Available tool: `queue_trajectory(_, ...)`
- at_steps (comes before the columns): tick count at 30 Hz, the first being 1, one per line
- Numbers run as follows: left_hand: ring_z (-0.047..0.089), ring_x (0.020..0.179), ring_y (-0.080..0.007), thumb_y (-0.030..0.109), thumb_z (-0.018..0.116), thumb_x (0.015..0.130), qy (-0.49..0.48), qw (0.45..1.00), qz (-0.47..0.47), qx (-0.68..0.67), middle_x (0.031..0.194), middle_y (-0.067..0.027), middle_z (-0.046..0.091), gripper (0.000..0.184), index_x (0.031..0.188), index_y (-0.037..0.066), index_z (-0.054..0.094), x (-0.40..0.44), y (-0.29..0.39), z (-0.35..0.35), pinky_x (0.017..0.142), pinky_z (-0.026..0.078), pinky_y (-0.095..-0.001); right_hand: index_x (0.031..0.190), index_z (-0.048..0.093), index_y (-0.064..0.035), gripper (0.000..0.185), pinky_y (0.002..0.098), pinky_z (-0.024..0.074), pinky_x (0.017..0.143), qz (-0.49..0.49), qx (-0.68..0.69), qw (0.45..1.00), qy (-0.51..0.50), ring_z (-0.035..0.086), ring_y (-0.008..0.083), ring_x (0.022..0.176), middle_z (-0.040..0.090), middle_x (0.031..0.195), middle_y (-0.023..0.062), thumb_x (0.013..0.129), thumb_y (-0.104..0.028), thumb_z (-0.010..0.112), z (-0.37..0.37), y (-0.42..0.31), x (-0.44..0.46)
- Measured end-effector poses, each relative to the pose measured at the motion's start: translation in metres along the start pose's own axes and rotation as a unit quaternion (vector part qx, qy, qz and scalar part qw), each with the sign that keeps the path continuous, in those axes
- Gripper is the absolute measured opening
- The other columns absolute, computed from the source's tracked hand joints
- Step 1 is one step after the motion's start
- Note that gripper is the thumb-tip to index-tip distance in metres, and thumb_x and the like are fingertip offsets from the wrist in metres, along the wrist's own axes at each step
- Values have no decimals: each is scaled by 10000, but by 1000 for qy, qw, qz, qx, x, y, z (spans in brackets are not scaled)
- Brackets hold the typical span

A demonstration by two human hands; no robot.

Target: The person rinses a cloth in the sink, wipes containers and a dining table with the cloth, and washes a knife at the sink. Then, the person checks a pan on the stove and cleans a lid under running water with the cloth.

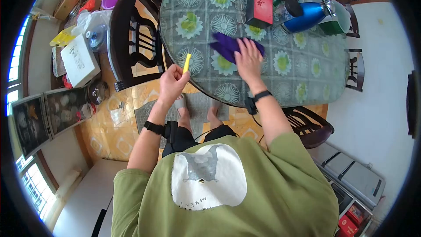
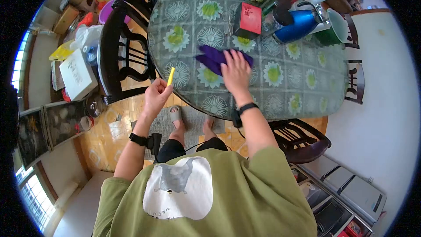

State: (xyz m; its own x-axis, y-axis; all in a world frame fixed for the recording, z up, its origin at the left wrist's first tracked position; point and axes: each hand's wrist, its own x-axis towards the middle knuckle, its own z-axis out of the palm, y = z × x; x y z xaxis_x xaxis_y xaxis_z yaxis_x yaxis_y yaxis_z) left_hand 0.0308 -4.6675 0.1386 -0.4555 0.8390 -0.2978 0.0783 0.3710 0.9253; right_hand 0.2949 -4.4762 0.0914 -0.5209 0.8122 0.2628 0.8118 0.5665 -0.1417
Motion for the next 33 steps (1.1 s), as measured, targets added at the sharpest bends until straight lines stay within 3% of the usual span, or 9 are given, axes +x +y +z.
queue_trajectory(5, 492, 571, -53, 205, 786, 918, -42, 998, 42, 36, 629, 30, 553, 253, 865, 25, 616, 6, -3, -19, 517, 402, -263, 1604, 434, -127, 570, 562, 256, 1237, 216, -62, 974, -36, 335, 356, 1559, 421, 1662, 139, 1102, -394, 465, -33, 116, -101)
queue_trajectory(8, 491, 569, -54, 200, 796, 899, -48, 996, 50, 47, 628, 26, 556, 251, 863, 26, 618, 19, -8, -28, 518, 403, -269, 1636, 376, -107, 607, 596, 266, 1222, 322, -120, 938, -51, 283, 372, 1582, 352, 1702, 157, 1114, -414, 422, -30, 106, -134)
queue_trajectory(11, 483, 566, -49, 196, 790, 910, -30, 999, 20, 7, 629, 31, 555, 254, 859, 24, 609, 31, -15, -23, 522, 399, -264, 1648, 349, -98, 639, 627, 264, 1205, 215, -137, 962, -100, 243, 377, 1599, 286, 1731, 165, 1079, -362, 468, -16, 46, -128)
queue_trajectory(14, 453, 597, -23, 181, 766, 958, -29, 999, 22, 2, 680, 62, 546, 235, 896, 42, 587, 45, -11, -16, 524, 343, -238, 1619, 387, -111, 663, 620, 179, 1236, 76, -33, 989, -122, 220, 375, 1601, 295, 1706, 175, 1025, -331, 580, -21, -41, -74)
queue_trajectory(18, 457, 584, -22, 176, 778, 932, -8, 999, 0, -46, 646, 56, 538, 249, 868, 40, 579, 72, 0, -18, 526, 359, -243, 1583, 478, -141, 633, 599, 226, 1215, -31, 44, 997, -56, 311, 393, 1557, 389, 1652, 186, 1001, -335, 634, 6, -82, 27)
queue_trajectory(30, 493, 588, -5, 139, 743, 990, 48, 992, -46, -107, 668, 52, 584, 207, 922, 37, 576, 108, 18, -27, 520, 364, -216, 1553, 510, -141, 596, 591, 237, 1202, 4, 55, 997, 62, 359, 389, 1523, 450, 1618, 187, 1017, -392, 581, 121, -86, 296)
queue_trajectory(33, 482, 597, -2, 138, 747, 982, 69, 990, -57, -112, 673, 56, 585, 202, 930, 34, 582, 97, 22, -31, 527, 356, -212, 1588, 476, -154, 617, 600, 221, 1215, 39, 38, 997, 51, 307, 373, 1560, 413, 1659, 172, 1044, -443, 509, 153, -67, 370)
